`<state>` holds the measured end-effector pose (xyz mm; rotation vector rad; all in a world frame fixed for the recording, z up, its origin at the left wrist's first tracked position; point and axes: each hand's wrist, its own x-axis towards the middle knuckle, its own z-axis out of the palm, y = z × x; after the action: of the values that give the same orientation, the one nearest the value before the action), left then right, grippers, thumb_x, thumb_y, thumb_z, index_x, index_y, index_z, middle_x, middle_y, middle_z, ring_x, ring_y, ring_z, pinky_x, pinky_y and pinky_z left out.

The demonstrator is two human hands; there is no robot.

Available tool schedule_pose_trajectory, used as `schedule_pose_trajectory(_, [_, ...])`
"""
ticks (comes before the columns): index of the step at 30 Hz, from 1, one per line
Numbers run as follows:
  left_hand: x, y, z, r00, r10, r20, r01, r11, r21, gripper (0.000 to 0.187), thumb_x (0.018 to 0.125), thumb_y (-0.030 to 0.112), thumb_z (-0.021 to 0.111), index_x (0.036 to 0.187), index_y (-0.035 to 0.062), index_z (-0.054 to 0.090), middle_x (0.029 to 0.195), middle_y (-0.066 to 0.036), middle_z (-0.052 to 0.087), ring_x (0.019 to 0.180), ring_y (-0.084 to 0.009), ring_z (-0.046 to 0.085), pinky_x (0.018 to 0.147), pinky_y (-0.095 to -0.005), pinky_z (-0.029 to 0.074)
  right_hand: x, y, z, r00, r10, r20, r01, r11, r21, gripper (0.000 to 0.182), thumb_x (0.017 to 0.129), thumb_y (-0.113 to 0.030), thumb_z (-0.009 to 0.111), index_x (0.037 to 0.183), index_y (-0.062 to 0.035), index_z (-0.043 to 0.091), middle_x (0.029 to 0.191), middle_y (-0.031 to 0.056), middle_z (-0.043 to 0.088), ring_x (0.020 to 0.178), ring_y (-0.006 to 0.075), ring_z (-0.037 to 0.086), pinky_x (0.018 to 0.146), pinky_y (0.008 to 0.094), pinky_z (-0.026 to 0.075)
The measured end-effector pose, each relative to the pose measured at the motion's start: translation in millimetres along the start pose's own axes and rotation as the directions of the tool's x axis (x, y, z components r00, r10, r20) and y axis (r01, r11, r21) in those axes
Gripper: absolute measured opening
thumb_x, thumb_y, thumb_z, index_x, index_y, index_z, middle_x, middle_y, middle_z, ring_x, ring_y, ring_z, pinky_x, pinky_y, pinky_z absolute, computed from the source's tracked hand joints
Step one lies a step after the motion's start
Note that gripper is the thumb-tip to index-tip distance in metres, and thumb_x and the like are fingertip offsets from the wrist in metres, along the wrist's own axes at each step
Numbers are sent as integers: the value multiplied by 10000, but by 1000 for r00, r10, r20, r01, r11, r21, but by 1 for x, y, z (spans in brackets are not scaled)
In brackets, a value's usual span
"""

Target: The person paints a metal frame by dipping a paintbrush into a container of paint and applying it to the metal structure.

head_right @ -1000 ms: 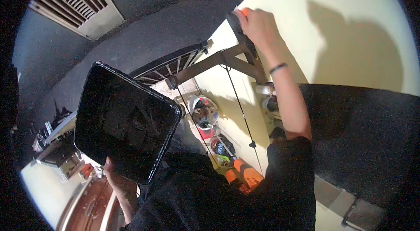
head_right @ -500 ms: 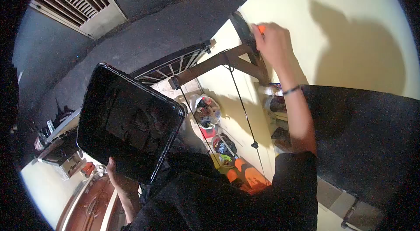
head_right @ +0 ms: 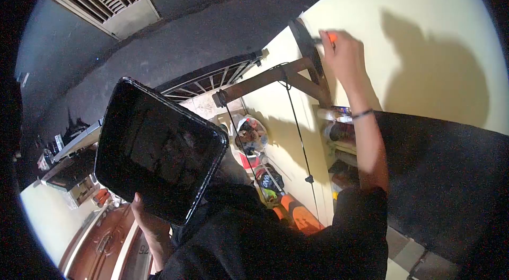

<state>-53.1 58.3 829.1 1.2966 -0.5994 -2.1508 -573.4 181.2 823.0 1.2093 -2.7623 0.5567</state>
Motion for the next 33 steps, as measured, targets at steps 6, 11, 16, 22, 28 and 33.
schedule_pose_trajectory(6, [2,-2,-3,998,9,68,-8,1000,-16,630,958,479,537,1404,35,529,1354,-132,604,1252,-328,565,1085,-481,409,32,5,37,996,36,-86,-22,986,164,330,1010,-298,628,1095,7,720,844,144,751,586,198,719,554,299,527])
schedule_pose_trajectory(11, [2,-5,-6,999,43,14,-43,999,4,615,946,470,566,1374,29,547,1308,-125,623,1212,-321,584,1049,-472,438,14,17,30,998,59,9,-59,995,83,314,999,-278,633,1095,8,720,903,175,748,595,228,729,585,317,566])
schedule_pose_trajectory(16, [-1,1,4,1000,7,-10,-7,1000,-6,612,940,467,578,1364,26,551,1295,-131,626,1206,-322,586,1031,-471,450,36,-5,34,999,11,-49,-6,996,92,300,1006,-276,623,1096,-12,734,883,194,740,592,252,730,564,325,560])
schedule_pose_trajectory(22, [-1,1,9,998,48,-41,-48,999,-3,610,936,455,596,1368,27,550,1306,-124,623,1205,-321,586,1032,-469,448,27,4,38,995,96,30,-96,995,-2,335,1020,-297,587,1053,-1,740,772,176,721,603,227,731,622,325,559])
schedule_pose_trajectory(28, [3,-5,2,999,49,-21,-49,999,-16,602,937,444,600,1370,30,549,1315,-121,622,1203,-317,589,1042,-463,442,41,-1,50,997,-48,-63,47,999,-27,361,1030,-334,561,1033,-27,751,780,176,717,578,253,709,611,357,551])
schedule_pose_trajectory(33, [1,-5,-3,996,69,-51,-70,998,-6,609,937,454,601,1372,31,547,1321,-120,620,1202,-313,590,1044,-460,440,25,3,42,993,115,-16,-114,993,44,360,1021,-305,585,1026,22,735,814,184,729,587,240,725,595,338,556])
